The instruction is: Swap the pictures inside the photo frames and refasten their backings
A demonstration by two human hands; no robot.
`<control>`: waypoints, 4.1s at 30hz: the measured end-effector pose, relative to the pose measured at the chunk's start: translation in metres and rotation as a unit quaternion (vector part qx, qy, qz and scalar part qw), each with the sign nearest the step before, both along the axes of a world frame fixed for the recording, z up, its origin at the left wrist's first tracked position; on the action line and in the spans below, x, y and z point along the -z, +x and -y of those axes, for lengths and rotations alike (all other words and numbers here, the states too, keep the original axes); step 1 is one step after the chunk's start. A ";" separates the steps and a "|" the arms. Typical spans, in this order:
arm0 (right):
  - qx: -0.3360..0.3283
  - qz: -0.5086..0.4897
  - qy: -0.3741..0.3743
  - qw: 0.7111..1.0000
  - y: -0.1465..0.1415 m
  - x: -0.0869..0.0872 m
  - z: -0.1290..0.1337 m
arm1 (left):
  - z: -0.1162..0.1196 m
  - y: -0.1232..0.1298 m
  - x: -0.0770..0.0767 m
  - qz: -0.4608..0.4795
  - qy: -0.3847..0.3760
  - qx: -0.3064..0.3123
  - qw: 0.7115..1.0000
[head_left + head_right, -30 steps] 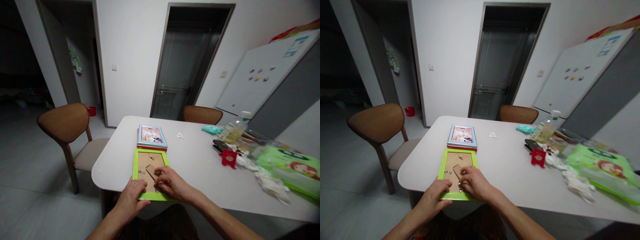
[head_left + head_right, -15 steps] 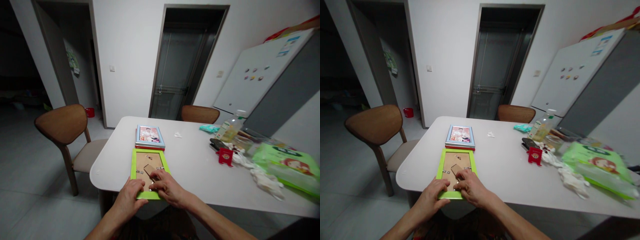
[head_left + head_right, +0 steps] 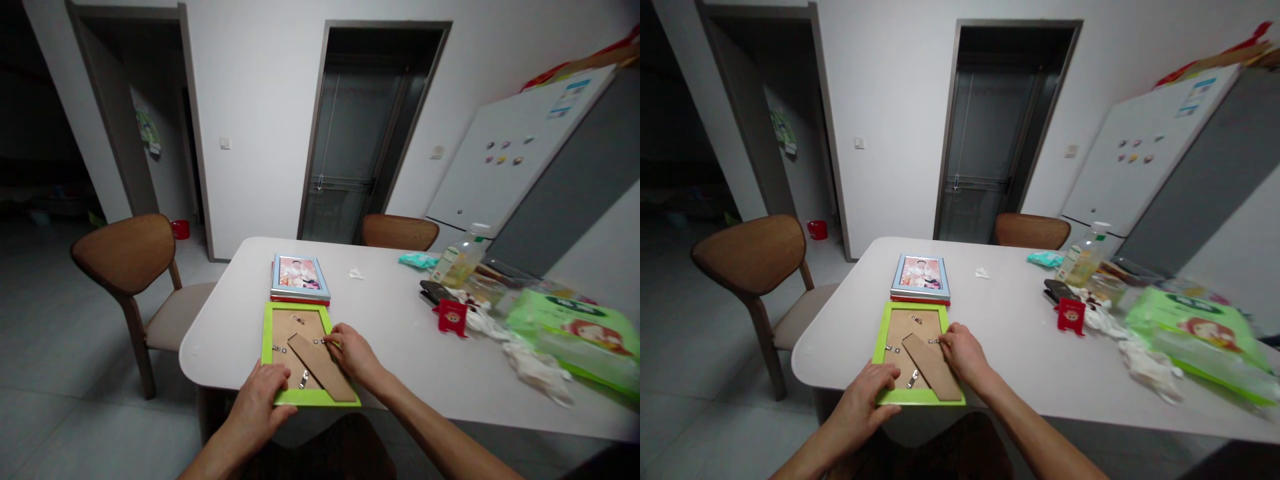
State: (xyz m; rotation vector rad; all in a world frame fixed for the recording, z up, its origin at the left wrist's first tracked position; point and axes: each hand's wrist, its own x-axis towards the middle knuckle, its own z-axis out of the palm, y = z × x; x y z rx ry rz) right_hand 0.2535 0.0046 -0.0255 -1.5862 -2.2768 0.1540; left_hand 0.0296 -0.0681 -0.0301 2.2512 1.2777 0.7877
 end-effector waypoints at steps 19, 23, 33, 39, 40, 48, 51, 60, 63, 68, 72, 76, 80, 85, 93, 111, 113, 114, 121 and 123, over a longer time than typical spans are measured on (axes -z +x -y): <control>0.034 0.006 0.006 0.999 -0.030 -0.008 -0.023 | 0.003 0.001 0.000 -0.006 -0.001 -0.004 1.000; 0.064 0.000 -0.006 0.998 -0.056 -0.004 -0.047 | 0.002 0.002 -0.003 -0.013 -0.005 -0.008 1.000; 0.083 -0.021 -0.019 0.996 -0.057 0.007 -0.069 | 0.001 0.001 0.001 0.006 -0.003 -0.013 1.000; 0.104 -0.036 -0.005 0.994 -0.053 0.008 -0.069 | 0.002 -0.002 0.002 0.012 -0.005 -0.002 1.000; 0.110 -0.037 -0.006 0.993 -0.055 0.008 -0.071 | 0.002 -0.002 0.002 0.012 -0.005 -0.002 1.000; 0.120 -0.035 -0.031 0.992 -0.076 0.007 -0.076 | 0.003 0.000 0.000 0.011 -0.001 -0.006 1.000; 0.126 -0.035 -0.032 0.991 -0.078 0.007 -0.075 | 0.003 0.000 0.001 0.010 0.000 -0.008 1.000; 0.188 -0.059 -0.059 0.979 -0.080 0.010 -0.086 | 0.005 0.003 0.000 0.004 0.004 -0.019 1.000; 0.197 -0.085 -0.062 0.975 -0.080 0.008 -0.088 | 0.007 0.001 0.000 -0.008 0.017 -0.018 1.000; 0.180 -0.166 -0.056 0.968 -0.074 -0.007 -0.087 | -0.008 -0.004 0.015 -0.084 0.083 0.031 0.993; 0.134 -0.229 -0.047 0.963 -0.053 -0.013 -0.075 | -0.022 0.021 0.033 -0.146 0.157 0.061 0.975; 0.117 -0.271 -0.039 0.955 -0.018 -0.009 -0.050 | -0.020 0.051 0.043 -0.155 0.164 -0.005 0.974; 0.130 -0.348 -0.041 0.928 0.013 -0.003 -0.023 | -0.017 0.046 0.033 -0.132 0.167 0.036 0.977; 0.135 -0.602 -0.149 0.773 0.005 0.005 0.010 | -0.008 0.027 -0.027 0.011 0.128 0.058 0.990; 0.063 -0.793 -0.223 0.563 -0.033 -0.003 0.034 | 0.001 0.081 -0.082 0.467 -0.120 -0.035 0.875; 0.392 -0.177 -0.042 0.902 0.195 0.002 -0.085 | -0.120 0.185 0.011 0.154 -0.200 -0.005 0.968; 0.389 -0.146 -0.044 0.908 0.195 0.007 -0.095 | -0.126 0.185 0.008 0.112 -0.169 -0.008 0.979; 0.388 -0.133 -0.044 0.911 0.195 0.009 -0.099 | -0.128 0.185 0.005 0.091 -0.153 -0.009 0.984; 0.357 -0.088 -0.019 0.930 0.179 0.003 -0.102 | -0.133 0.160 -0.016 -0.018 -0.027 -0.023 0.999; 0.333 -0.094 0.003 0.938 0.156 -0.004 -0.102 | -0.141 0.140 -0.023 -0.036 0.014 -0.041 0.998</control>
